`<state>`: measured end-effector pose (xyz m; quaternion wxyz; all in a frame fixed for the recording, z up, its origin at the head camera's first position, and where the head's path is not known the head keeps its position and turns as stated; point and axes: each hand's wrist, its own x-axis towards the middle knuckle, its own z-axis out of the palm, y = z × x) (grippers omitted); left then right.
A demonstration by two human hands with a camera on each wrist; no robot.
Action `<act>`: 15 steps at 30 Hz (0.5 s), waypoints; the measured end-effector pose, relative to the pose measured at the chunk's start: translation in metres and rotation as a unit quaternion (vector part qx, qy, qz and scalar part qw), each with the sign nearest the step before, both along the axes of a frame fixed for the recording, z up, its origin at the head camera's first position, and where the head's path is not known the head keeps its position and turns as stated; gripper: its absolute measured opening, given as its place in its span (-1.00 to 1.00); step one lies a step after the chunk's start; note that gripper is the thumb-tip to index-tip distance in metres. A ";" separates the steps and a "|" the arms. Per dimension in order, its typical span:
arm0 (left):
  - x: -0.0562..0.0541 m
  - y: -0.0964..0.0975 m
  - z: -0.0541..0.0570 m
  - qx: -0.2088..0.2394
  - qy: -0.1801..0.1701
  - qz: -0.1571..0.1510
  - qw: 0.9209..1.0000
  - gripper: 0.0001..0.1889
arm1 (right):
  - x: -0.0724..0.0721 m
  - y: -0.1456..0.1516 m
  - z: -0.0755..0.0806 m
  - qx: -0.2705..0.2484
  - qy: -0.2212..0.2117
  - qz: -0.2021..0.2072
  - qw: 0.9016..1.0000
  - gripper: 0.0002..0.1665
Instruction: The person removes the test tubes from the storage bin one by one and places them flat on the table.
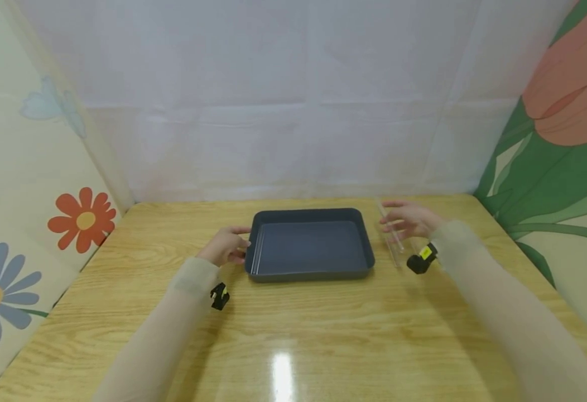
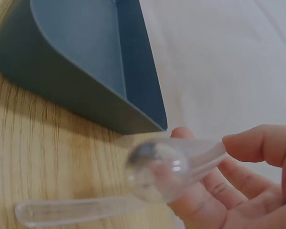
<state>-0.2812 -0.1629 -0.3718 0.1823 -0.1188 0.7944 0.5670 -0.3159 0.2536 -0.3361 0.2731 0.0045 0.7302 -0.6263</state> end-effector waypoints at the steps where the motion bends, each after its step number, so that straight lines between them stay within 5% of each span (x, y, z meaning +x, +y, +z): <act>1: 0.000 0.000 0.000 0.001 -0.001 -0.002 1.000 -0.43 | 0.000 0.002 -0.001 0.002 0.001 -0.001 1.000 -0.17; 15: 0.000 0.001 0.004 0.019 -0.021 -0.006 1.000 -0.42 | 0.006 0.025 0.000 0.037 0.020 0.008 0.999 -0.15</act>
